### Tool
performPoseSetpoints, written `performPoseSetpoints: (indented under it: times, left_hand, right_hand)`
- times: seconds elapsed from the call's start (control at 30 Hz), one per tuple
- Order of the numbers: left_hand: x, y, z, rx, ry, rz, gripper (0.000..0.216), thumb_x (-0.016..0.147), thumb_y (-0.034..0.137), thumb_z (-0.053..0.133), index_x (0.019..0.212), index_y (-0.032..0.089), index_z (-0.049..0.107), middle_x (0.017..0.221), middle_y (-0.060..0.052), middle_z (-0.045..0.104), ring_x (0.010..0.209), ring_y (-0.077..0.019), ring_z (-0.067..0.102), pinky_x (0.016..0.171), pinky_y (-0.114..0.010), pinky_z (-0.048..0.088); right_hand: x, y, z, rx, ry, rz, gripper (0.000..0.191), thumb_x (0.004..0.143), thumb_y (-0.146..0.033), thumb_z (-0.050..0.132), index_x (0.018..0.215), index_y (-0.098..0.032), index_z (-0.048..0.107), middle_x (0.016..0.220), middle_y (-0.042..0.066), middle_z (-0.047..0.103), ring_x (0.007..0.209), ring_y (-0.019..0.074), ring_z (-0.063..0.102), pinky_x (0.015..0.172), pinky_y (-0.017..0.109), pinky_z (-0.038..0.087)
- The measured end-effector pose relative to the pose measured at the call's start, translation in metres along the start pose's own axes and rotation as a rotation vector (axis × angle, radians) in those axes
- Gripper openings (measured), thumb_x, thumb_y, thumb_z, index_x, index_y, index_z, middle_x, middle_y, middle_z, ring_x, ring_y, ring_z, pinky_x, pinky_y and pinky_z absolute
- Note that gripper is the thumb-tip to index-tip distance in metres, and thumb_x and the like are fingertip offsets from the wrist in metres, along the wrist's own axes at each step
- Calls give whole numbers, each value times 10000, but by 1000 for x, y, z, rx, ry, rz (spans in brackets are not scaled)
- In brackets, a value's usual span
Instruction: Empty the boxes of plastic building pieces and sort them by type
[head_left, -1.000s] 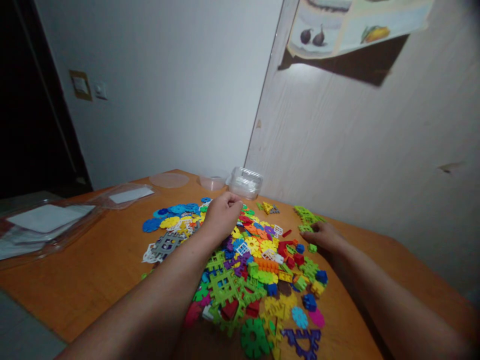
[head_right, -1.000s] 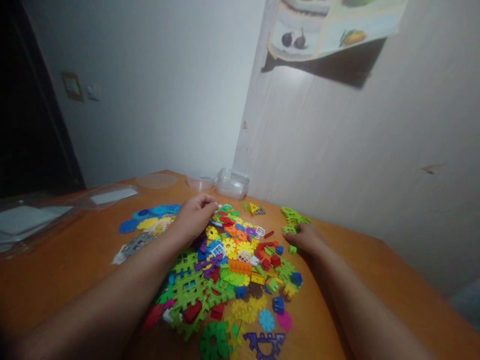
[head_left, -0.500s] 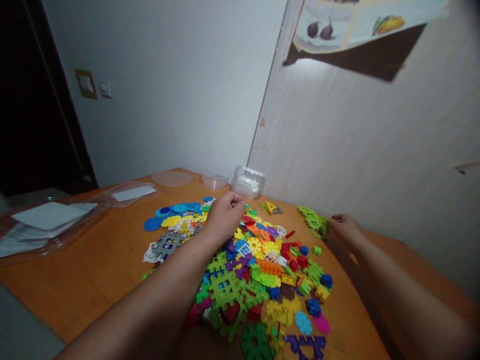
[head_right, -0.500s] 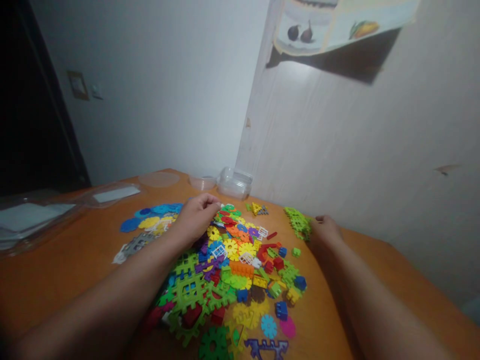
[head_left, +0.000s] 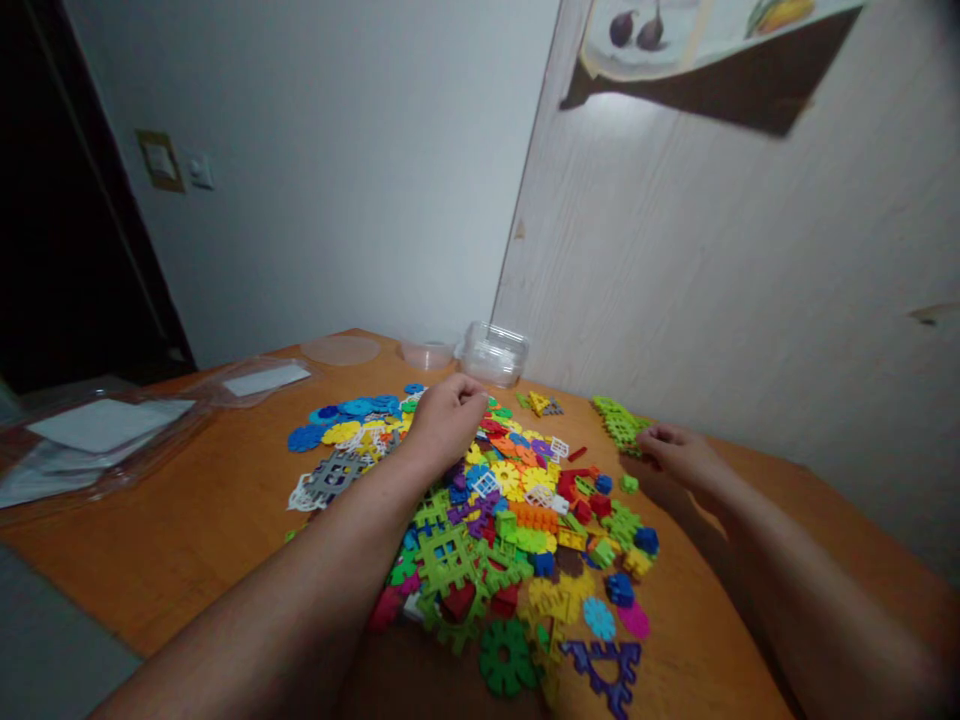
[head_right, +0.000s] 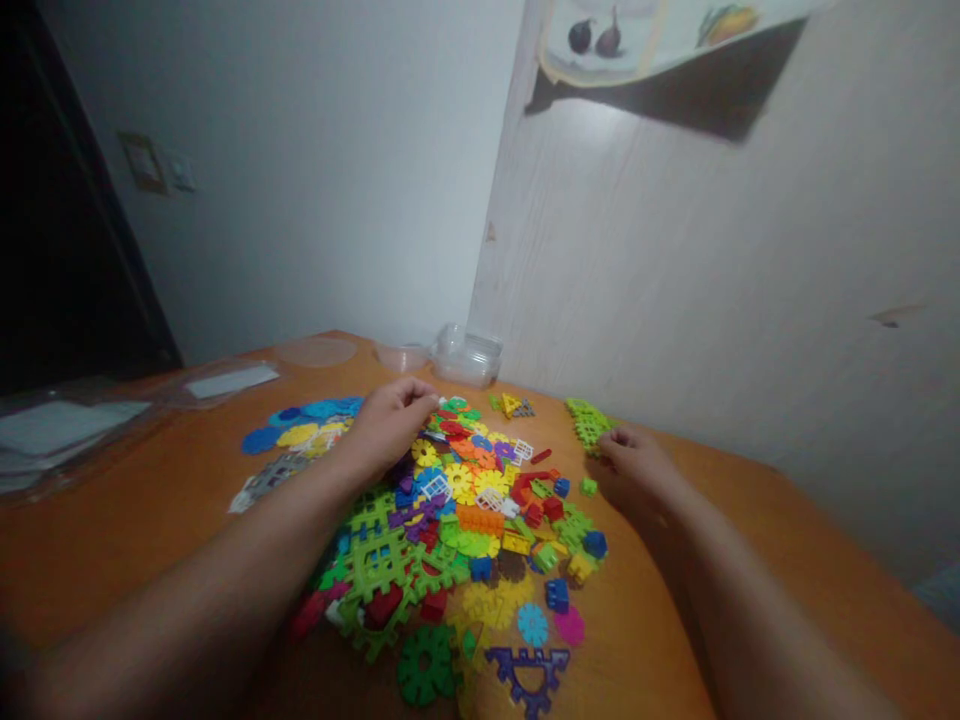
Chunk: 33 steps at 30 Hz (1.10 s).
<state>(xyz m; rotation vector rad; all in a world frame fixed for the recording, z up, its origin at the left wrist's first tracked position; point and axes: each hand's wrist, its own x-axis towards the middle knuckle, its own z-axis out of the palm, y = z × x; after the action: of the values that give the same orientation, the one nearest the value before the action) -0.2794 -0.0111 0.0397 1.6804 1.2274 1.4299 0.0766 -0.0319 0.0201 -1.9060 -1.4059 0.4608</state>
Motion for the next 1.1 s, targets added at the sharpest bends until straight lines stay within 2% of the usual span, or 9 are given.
performPoseSetpoints:
  times: [0.2, 0.3, 0.47, 0.57, 0.67, 0.8, 0.9, 1.0, 1.1]
  left_hand:
    - [-1, 1, 0, 7, -21, 12, 145, 809, 306, 611, 774, 174, 661, 705, 6, 625, 677, -157, 559, 613, -251, 389]
    - [-2, 4, 0, -14, -17, -23, 141, 806, 306, 615, 786, 175, 661, 701, 7, 621, 665, -156, 558, 597, -246, 398]
    - [-5, 10, -1, -36, -33, -34, 129, 804, 296, 617, 781, 174, 654, 692, 13, 603, 643, -148, 546, 568, -237, 394]
    - [-6, 12, -2, -15, -41, -34, 128, 813, 292, 610, 785, 176, 654, 690, 14, 604, 640, -147, 545, 576, -244, 391]
    - [-5, 11, -2, 20, -36, 7, 144, 823, 304, 603, 775, 178, 652, 690, 11, 614, 652, -149, 549, 600, -254, 395]
    - [-3, 9, -1, 25, -26, 30, 162, 826, 325, 599, 776, 180, 653, 686, 7, 617, 650, -152, 553, 594, -257, 401]
    - [-4, 9, 1, -5, -37, 24, 158, 822, 328, 600, 779, 184, 646, 674, 7, 602, 645, -157, 564, 574, -249, 418]
    - [-5, 10, 2, -3, -69, 5, 162, 829, 334, 589, 808, 185, 647, 683, 9, 604, 639, -158, 578, 555, -241, 430]
    - [-7, 12, 2, 40, -77, 19, 174, 835, 338, 581, 805, 181, 650, 690, 8, 615, 642, -158, 592, 551, -236, 426]
  right_hand:
    - [-37, -44, -2, 33, -704, -212, 320, 767, -476, 732, 855, -182, 641, 745, 6, 641, 647, 134, 541, 572, 233, 413]
    - [-44, -51, 4, -122, -813, -305, 313, 753, -455, 783, 853, -190, 649, 765, -3, 636, 660, 127, 506, 564, 224, 389]
    - [-51, -59, 14, -233, -828, -360, 175, 778, -333, 728, 801, -204, 612, 703, -32, 574, 620, 109, 454, 534, 210, 354]
    - [-51, -64, 8, -136, -779, -349, 153, 768, -317, 704, 813, -201, 615, 740, -25, 589, 646, 113, 482, 565, 216, 379]
    - [-42, -59, -5, -24, -619, -237, 197, 715, -332, 707, 827, -195, 620, 733, -17, 604, 635, 121, 509, 557, 222, 387]
    - [-27, -28, -21, -23, -303, -122, 209, 646, -328, 717, 721, -198, 572, 604, -42, 543, 554, 103, 436, 502, 215, 321]
    - [-28, 4, -26, -106, -113, -34, 208, 666, -329, 692, 647, -210, 522, 535, -43, 506, 506, 104, 411, 481, 230, 294]
    - [-38, 29, -28, -147, -58, 11, 212, 669, -303, 695, 612, -214, 510, 531, -12, 540, 505, 124, 453, 482, 245, 313]
    - [-48, 39, -31, -168, -28, 32, 216, 676, -303, 714, 609, -211, 531, 548, 11, 573, 527, 140, 487, 488, 250, 327]
